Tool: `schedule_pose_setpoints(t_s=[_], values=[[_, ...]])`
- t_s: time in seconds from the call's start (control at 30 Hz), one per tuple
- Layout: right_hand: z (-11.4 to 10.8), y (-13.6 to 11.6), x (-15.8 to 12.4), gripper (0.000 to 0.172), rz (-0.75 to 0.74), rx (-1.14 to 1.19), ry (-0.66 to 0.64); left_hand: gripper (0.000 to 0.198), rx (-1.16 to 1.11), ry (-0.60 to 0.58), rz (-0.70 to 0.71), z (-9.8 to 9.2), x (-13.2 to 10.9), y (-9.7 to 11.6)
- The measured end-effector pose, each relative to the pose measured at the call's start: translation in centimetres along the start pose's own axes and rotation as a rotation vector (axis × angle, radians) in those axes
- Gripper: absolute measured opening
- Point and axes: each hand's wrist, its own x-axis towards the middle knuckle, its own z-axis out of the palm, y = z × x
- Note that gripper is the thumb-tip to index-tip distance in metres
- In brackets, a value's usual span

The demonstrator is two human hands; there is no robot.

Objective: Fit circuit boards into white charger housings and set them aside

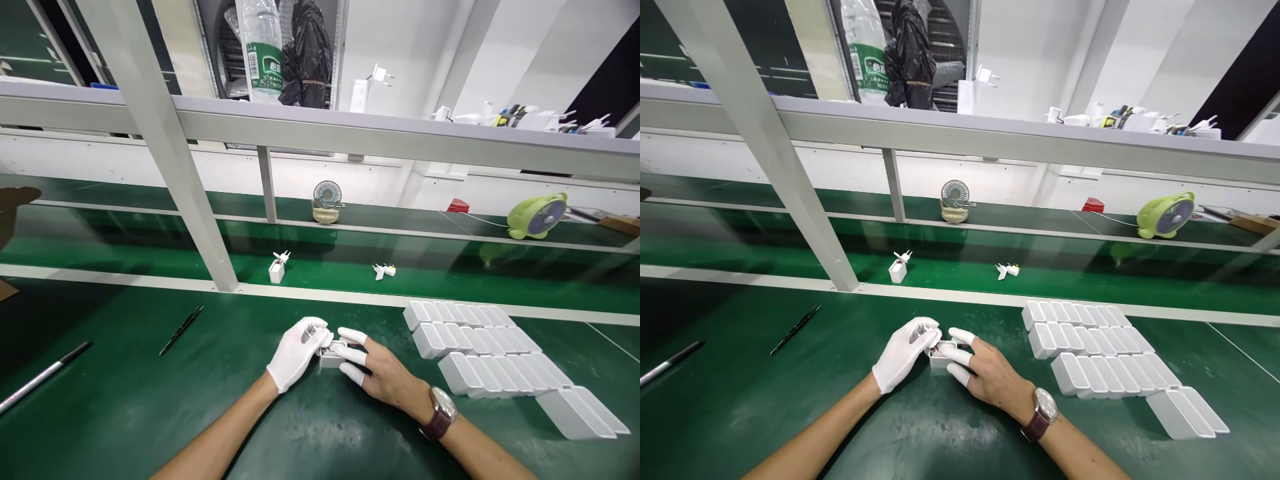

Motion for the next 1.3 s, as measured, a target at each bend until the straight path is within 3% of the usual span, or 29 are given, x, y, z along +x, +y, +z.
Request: schedule_pose_setpoints(t_s=[0.23,0.47,0.63,0.83,1.0,1.13,1.3], values=[[2.0,0.0,-0.1,0.039,-0.019,0.180,0.123,0.040,-0.090,-0.052,0.042,0.0,0.2,-0.5],[0.4,-0.7,0.2,0.050,-0.039,0.193,0.327,0.049,-0.168,0.018,0.187,-0.5,0.4,-1.1],[0.8,-0.5,-0.3,0.041,0.031,0.206,0.117,0.051,-0.179,0.034,0.136,0.2,0.4,-1.0],[2.2,0.0,-0.8,0.040,0.045,0.126,0.163,0.048,-0.108,-0.065,0.085,0.5,0.4,-0.8],[1.9,-0.4,-0.3,0.042,0.100,0.124,0.132,0.050,-0.064,0.061,0.080,-0.2,0.9,-1.7],[2.0,-0.6,-0.2,0.039,0.077,0.120,0.139,0.051,0.059,0.137,0.060,-0.9,3.6,-2.5],[2.2,-0.6,-0.1,0.037,0.067,0.112,0.133,0.063,0.203,0.103,0.026,-1.9,11.3,-2.3]])
